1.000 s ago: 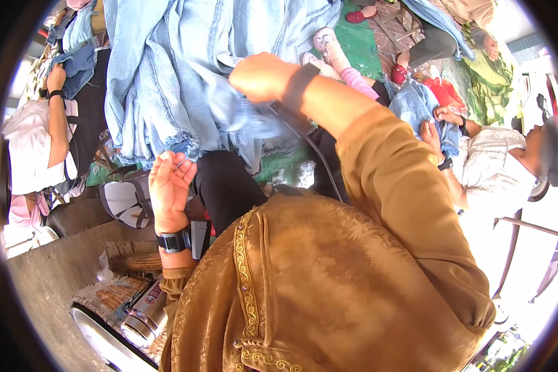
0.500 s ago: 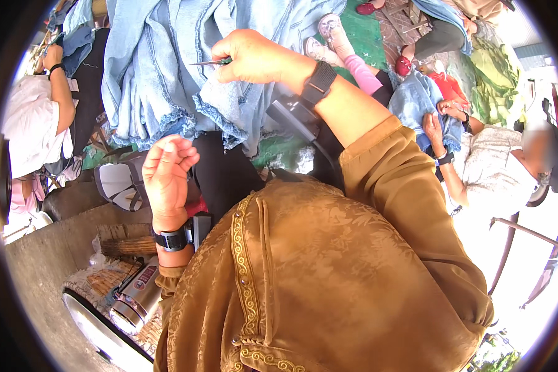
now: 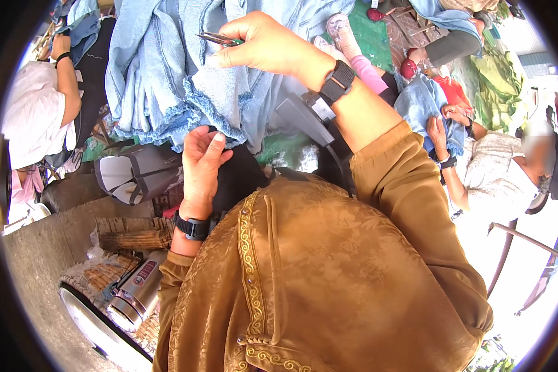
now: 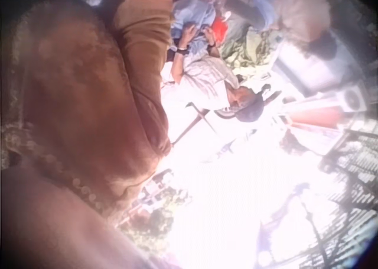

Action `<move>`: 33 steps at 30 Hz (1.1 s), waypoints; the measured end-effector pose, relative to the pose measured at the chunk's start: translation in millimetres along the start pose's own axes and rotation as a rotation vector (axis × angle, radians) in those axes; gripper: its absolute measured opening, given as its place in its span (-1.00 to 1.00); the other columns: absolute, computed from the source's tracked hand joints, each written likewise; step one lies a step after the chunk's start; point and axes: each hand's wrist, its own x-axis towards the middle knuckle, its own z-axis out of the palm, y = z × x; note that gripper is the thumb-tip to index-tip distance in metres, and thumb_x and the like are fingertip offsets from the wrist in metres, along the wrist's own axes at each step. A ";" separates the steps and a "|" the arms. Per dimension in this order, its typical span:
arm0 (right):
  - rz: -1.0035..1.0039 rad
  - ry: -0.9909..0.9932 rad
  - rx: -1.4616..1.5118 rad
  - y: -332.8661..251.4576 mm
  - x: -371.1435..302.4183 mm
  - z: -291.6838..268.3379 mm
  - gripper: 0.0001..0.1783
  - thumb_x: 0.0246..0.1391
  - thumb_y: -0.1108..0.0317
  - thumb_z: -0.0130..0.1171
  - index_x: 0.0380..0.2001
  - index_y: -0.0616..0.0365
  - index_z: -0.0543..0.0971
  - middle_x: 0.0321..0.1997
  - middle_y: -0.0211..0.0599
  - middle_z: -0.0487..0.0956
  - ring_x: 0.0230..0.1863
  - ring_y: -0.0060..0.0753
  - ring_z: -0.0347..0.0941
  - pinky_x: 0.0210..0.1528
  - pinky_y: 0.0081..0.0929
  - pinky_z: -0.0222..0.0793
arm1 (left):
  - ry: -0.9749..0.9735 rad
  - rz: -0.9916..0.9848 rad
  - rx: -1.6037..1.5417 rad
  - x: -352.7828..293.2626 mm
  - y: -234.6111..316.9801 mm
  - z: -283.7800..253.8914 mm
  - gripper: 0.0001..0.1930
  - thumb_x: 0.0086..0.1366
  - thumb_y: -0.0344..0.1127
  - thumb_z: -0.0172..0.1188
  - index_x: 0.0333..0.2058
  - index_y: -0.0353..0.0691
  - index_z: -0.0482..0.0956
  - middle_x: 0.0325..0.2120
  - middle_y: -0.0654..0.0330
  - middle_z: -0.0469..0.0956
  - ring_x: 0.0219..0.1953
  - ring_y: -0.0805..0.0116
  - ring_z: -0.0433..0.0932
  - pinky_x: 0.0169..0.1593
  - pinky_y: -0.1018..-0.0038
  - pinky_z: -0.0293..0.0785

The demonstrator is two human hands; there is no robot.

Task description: The person uses small scissors to trim loose threads and frayed edges from a light blue denim garment held in their lap. They repeatedly pull threads and snip them close to the fabric edge while seated among other workers.

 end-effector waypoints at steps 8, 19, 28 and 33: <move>-0.086 -0.012 -0.081 11.3 1.1 5.4 -0.75 -0.12 0.27 0.32 -0.55 0.22 0.53 -0.68 -0.59 0.31 -0.56 -0.75 0.17 -0.52 -0.61 0.14 | 0.121 0.508 0.094 6.8 51.1 17.0 -0.63 0.11 -0.40 0.31 -0.14 -0.34 0.40 -0.33 0.22 0.45 -0.37 0.53 0.42 -0.26 0.62 0.41; -0.058 -0.046 -0.048 16.0 -0.2 10.6 -0.78 -0.14 0.34 0.29 -0.54 0.26 0.50 -0.69 -0.56 0.27 -0.57 -0.73 0.13 -0.53 -0.58 0.12 | 0.025 0.151 -0.401 25.4 45.4 10.6 -0.88 0.30 -0.31 0.10 -0.35 -0.23 0.49 -0.54 0.29 0.50 -0.54 0.56 0.42 -0.44 0.63 0.34; -0.005 0.011 0.035 12.6 -4.2 10.4 -0.78 -0.10 0.33 0.31 -0.58 0.21 0.49 -0.68 -0.64 0.27 -0.57 -0.78 0.13 -0.56 -0.63 0.10 | -0.024 0.260 -0.227 18.9 42.1 10.0 -0.84 0.32 -0.28 0.08 -0.36 -0.23 0.50 -0.52 0.27 0.49 -0.51 0.56 0.41 -0.40 0.63 0.34; 0.219 0.146 0.483 8.6 -12.4 -5.8 -0.80 -0.02 0.24 0.31 -0.51 0.09 0.53 -0.66 -0.62 0.37 -0.67 -0.75 0.26 -0.65 -0.74 0.12 | 0.061 0.180 -0.048 7.8 27.7 -13.0 -0.84 0.25 -0.29 0.18 -0.35 -0.26 0.46 -0.48 0.28 0.50 -0.48 0.61 0.40 -0.41 0.66 0.33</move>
